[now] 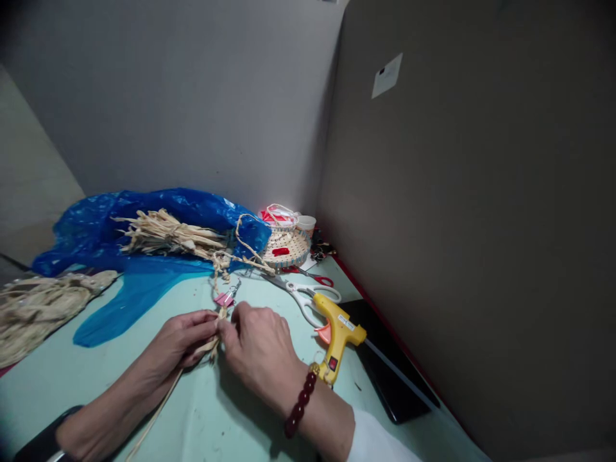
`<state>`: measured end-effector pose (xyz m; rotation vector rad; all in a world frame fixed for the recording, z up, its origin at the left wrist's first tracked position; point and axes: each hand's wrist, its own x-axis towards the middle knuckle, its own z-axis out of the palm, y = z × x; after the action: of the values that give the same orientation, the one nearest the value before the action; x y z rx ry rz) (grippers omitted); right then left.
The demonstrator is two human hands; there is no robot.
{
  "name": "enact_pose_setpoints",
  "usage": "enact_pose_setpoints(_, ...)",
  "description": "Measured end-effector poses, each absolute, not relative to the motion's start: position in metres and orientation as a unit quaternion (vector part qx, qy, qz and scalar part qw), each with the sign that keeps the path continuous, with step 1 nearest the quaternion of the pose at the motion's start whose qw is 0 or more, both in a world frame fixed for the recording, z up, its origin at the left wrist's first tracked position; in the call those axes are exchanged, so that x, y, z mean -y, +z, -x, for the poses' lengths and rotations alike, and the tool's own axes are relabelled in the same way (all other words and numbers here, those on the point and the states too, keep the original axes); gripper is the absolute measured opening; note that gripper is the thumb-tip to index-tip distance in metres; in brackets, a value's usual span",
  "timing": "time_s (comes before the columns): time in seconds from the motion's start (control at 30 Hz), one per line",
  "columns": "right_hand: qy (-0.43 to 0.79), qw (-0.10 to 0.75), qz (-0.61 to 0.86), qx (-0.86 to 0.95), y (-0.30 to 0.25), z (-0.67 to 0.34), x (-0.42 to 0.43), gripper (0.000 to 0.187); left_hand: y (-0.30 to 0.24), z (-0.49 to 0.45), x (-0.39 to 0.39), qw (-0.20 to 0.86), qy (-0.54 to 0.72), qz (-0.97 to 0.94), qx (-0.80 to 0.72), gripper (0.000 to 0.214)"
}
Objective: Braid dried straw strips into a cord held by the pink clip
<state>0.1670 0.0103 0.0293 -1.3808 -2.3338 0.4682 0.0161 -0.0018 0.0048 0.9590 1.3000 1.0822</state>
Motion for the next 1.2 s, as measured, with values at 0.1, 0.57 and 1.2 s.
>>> enact_pose_setpoints(0.1, 0.192, 0.258, 0.465, 0.825, 0.028, -0.164, -0.021, 0.022, 0.003, -0.018, 0.0, 0.544, 0.452, -0.422, -0.566, 0.022)
enact_pose_setpoints(0.57, 0.121, 0.265, 0.414, 0.862, 0.026, -0.164, -0.026, 0.01, 0.003, -0.019, 0.001, 0.479, 0.436, -0.487, -0.586, 0.018)
enact_pose_setpoints(1.2, 0.204, 0.545, 0.396, 0.71, 0.063, -0.18, -0.036, 0.013, -0.004, -0.017, -0.002, 0.486, 0.44, -0.471, -0.59, 0.02)
